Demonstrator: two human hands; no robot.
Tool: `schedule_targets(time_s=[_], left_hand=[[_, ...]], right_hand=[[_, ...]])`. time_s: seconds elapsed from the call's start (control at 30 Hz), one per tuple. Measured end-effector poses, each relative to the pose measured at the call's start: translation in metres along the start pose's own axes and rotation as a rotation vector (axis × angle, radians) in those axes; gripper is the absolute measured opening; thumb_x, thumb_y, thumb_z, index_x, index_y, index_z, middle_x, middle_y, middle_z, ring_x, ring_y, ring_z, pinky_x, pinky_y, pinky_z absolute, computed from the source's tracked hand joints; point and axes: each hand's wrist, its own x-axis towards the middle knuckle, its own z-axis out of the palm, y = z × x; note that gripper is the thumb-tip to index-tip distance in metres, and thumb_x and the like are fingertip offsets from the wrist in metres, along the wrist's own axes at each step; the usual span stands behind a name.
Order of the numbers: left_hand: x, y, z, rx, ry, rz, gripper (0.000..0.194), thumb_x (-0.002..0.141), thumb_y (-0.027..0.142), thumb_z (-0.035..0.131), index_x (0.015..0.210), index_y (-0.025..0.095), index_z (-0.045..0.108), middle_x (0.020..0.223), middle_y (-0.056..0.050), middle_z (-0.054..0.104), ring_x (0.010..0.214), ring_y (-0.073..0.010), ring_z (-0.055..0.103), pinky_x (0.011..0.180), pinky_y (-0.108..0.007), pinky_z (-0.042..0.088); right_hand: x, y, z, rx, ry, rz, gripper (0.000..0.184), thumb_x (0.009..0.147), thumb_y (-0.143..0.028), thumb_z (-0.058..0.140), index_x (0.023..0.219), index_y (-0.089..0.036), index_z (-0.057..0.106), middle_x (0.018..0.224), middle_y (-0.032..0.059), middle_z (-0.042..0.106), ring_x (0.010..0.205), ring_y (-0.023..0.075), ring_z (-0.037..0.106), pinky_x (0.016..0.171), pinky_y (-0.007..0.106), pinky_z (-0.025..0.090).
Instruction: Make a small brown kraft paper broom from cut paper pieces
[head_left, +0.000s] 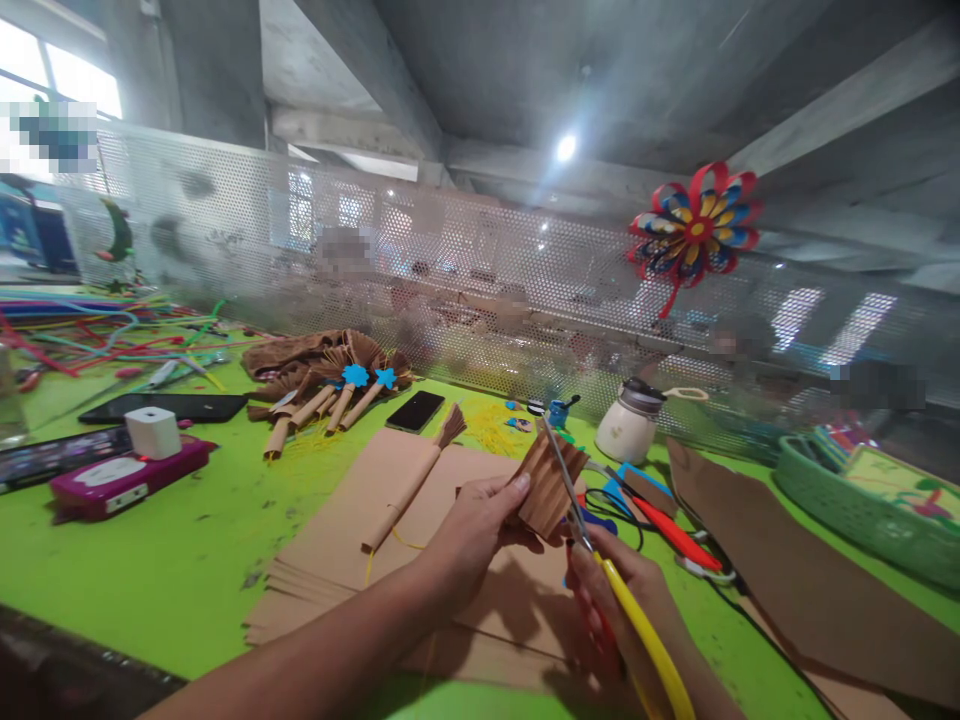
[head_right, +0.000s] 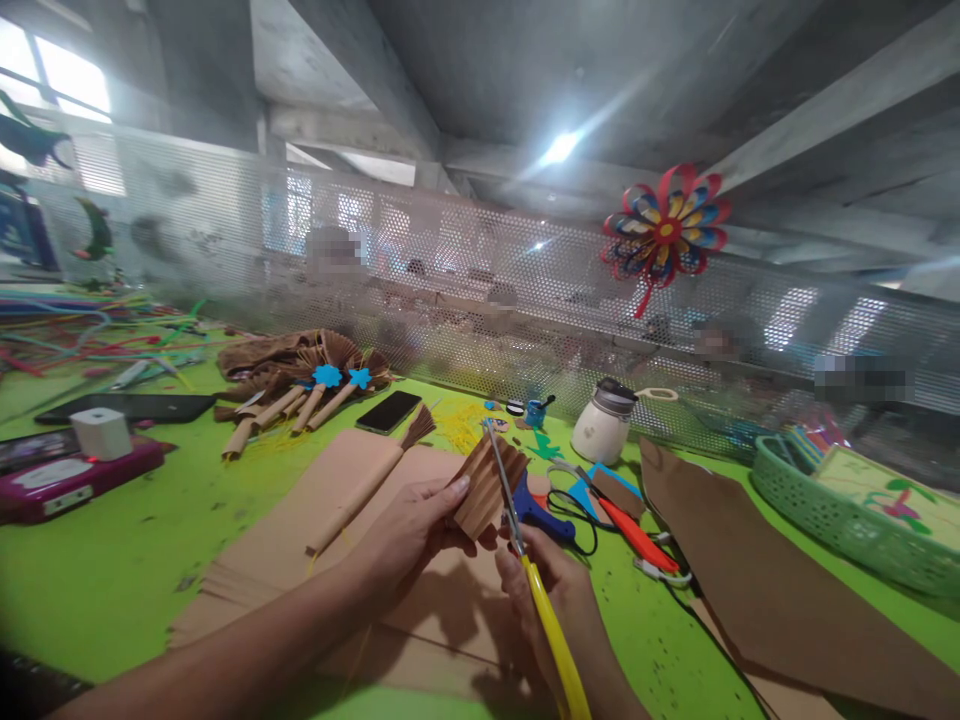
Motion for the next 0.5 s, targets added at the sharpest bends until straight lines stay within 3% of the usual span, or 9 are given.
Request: schedule_targets(time_s=[0.3, 0.5], left_hand=[[-0.0005, 0.0004, 0.0003, 0.011, -0.002, 0.008, 0.041, 0.087, 0.040, 0.045, 0.088, 0.004, 0.065, 0.076, -0.016, 0.066, 0.064, -0.0173, 0.061, 0.057, -0.026, 0.042], [-0.0020, 0.0021, 0.0032, 0.020, -0.025, -0.008, 0.041, 0.087, 0.040, 0.044, 0.086, 0.005, 0.065, 0.078, -0.015, 0.066, 0.064, -0.0180, 0.061, 0.057, -0.026, 0.043]], right_hand=[[0.0017, -0.0055, -0.0004, -0.010, 0.019, -0.068, 0.058, 0.070, -0.060, 0.058, 0.102, -0.011, 0.060, 0.058, 0.0012, 0.054, 0.040, 0.0087, 0.041, 0.037, 0.020, 0.034], [-0.0008, -0.0099, -0.0011, 0.004, -0.017, -0.011, 0.056, 0.070, -0.059, 0.058, 0.101, -0.013, 0.060, 0.055, 0.0000, 0.052, 0.038, 0.0090, 0.039, 0.034, 0.020, 0.031]])
